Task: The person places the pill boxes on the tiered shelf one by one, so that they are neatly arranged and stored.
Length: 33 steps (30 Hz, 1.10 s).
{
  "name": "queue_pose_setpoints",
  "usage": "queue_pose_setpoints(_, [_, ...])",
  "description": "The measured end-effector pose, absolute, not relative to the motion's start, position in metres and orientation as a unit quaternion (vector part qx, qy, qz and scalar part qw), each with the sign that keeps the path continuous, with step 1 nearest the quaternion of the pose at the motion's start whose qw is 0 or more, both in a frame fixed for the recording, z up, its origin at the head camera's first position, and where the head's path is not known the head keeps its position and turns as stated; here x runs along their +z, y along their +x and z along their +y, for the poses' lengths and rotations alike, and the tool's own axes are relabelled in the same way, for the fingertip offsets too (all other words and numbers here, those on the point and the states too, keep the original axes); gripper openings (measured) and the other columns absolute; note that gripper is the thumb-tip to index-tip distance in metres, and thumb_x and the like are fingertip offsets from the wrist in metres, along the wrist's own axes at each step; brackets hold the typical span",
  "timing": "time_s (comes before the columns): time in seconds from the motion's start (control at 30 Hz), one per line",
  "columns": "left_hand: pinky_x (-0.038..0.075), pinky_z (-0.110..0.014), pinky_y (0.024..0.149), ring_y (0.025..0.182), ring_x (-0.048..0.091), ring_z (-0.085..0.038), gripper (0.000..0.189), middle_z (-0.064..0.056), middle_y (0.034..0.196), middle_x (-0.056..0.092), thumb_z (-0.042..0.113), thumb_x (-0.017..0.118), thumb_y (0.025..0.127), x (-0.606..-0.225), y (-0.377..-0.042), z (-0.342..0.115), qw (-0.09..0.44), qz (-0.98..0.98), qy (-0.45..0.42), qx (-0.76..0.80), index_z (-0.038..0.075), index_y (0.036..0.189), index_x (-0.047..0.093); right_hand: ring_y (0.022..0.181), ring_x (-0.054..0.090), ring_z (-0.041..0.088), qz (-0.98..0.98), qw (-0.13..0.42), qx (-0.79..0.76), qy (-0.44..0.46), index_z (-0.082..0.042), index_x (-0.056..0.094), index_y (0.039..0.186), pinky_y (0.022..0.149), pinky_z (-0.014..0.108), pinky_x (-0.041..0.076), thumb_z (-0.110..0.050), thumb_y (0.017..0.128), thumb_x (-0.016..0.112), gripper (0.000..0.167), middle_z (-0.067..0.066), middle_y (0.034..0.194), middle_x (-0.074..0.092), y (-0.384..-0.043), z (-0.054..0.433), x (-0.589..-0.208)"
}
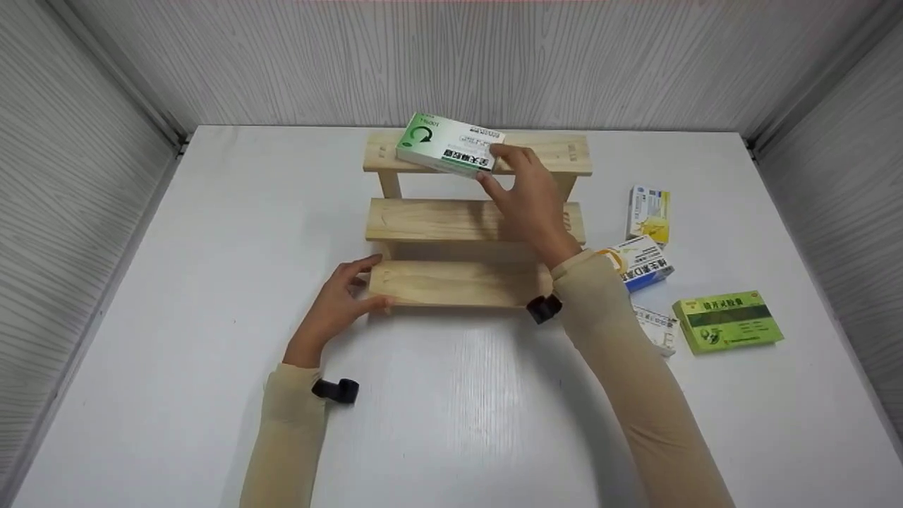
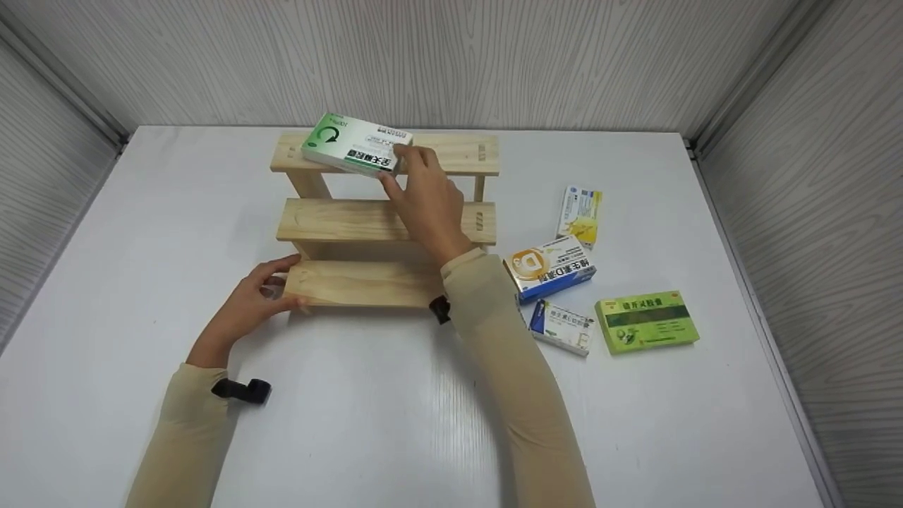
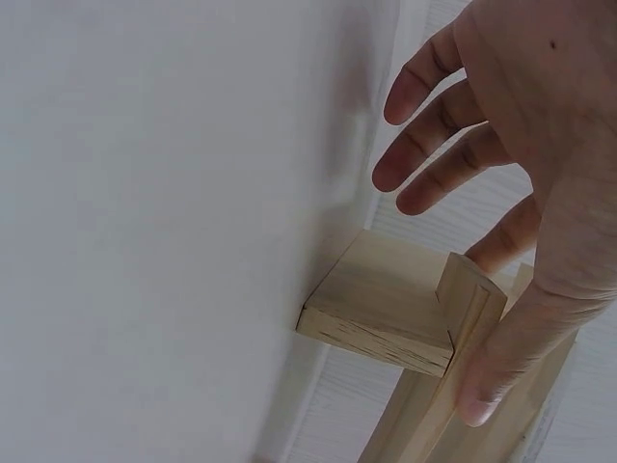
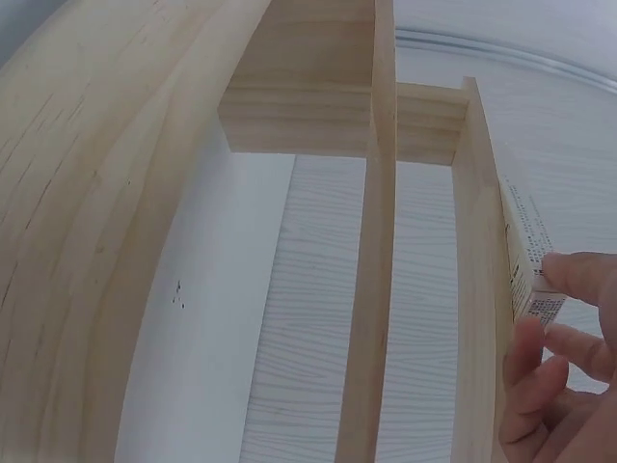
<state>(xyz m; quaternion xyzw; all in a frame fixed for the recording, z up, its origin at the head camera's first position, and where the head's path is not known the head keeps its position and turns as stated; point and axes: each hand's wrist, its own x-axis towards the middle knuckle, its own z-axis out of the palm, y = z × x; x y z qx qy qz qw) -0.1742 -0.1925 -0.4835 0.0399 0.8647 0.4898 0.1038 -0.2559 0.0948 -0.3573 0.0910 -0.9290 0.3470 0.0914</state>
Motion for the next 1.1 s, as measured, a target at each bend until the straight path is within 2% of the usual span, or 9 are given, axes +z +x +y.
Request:
queue_pose_setpoints(0.33, [0.041,-0.047,0.097,0.120,0.049,-0.033,0.084,-0.014,0.137,0.049,0.041,0.081,0.076,-0.484,-0.173,-0.197,0.114,0.856,0.036,0.504,0.022,0.147,0.041,0.124,0.055,0.017,-0.926,0.079,0.347,0.128,-0.013,0.055,0.134,0.103,0.033,0.042,-0.030,0.097,0.058,0.041,0.004,0.133,0.060,-0.265,0.083,-0.351])
queue_pose_setpoints(0.63, [0.040,-0.043,0.095,0.116,0.050,-0.031,0.083,-0.014,0.133,0.052,0.039,0.081,0.076,-0.485,-0.174,-0.198,0.114,0.852,0.038,0.509,0.023,0.146,0.042,0.125,0.054,0.014,-0.938,0.060,0.325,0.103,-0.019,0.055,0.135,0.100,0.034,0.044,-0.034,0.097,0.057,0.040,-0.001,0.135,0.059,-0.270,0.074,-0.349])
queue_pose_setpoints(0.83, [0.039,-0.042,0.095,0.114,0.050,-0.031,0.083,-0.014,0.133,0.052,0.039,0.081,0.076,-0.486,-0.174,-0.198,0.112,0.854,0.038,0.507,0.023,0.146,0.042,0.127,0.053,0.017,-0.923,0.059,0.362,0.116,-0.016,0.051,0.139,0.103,0.035,0.042,-0.030,0.097,0.059,0.045,0.004,0.134,0.058,-0.268,0.082,-0.351])
queue_pose_setpoints(0.9, [0.039,-0.043,0.095,0.115,0.050,-0.031,0.083,-0.015,0.134,0.051,0.040,0.081,0.075,-0.485,-0.175,-0.197,0.112,0.854,0.038,0.507,0.023,0.147,0.042,0.122,0.057,0.019,-0.911,0.059,0.391,0.119,-0.014,0.050,0.139,0.099,0.035,0.046,-0.026,0.096,0.060,0.045,0.008,0.132,0.059,-0.267,0.088,-0.350])
queue_pose_setpoints(1.0, [0.039,-0.043,0.095,0.115,0.050,-0.031,0.084,-0.015,0.134,0.051,0.040,0.081,0.076,-0.485,-0.175,-0.198,0.111,0.855,0.039,0.505,0.022,0.147,0.041,0.105,0.065,0.023,-0.894,0.052,0.430,0.117,-0.015,0.049,0.140,0.086,0.033,0.051,-0.024,0.095,0.062,0.047,0.010,0.132,0.059,-0.265,0.100,-0.349])
queue_pose_setpoints(1.1, [0.039,-0.042,0.095,0.114,0.050,-0.031,0.083,-0.015,0.134,0.051,0.040,0.080,0.077,-0.486,-0.176,-0.198,0.113,0.857,0.040,0.501,0.022,0.147,0.040,0.093,0.065,0.022,-0.885,0.039,0.450,0.115,-0.018,0.046,0.142,0.078,0.031,0.051,-0.026,0.094,0.063,0.051,0.009,0.136,0.056,-0.261,0.115,-0.347])
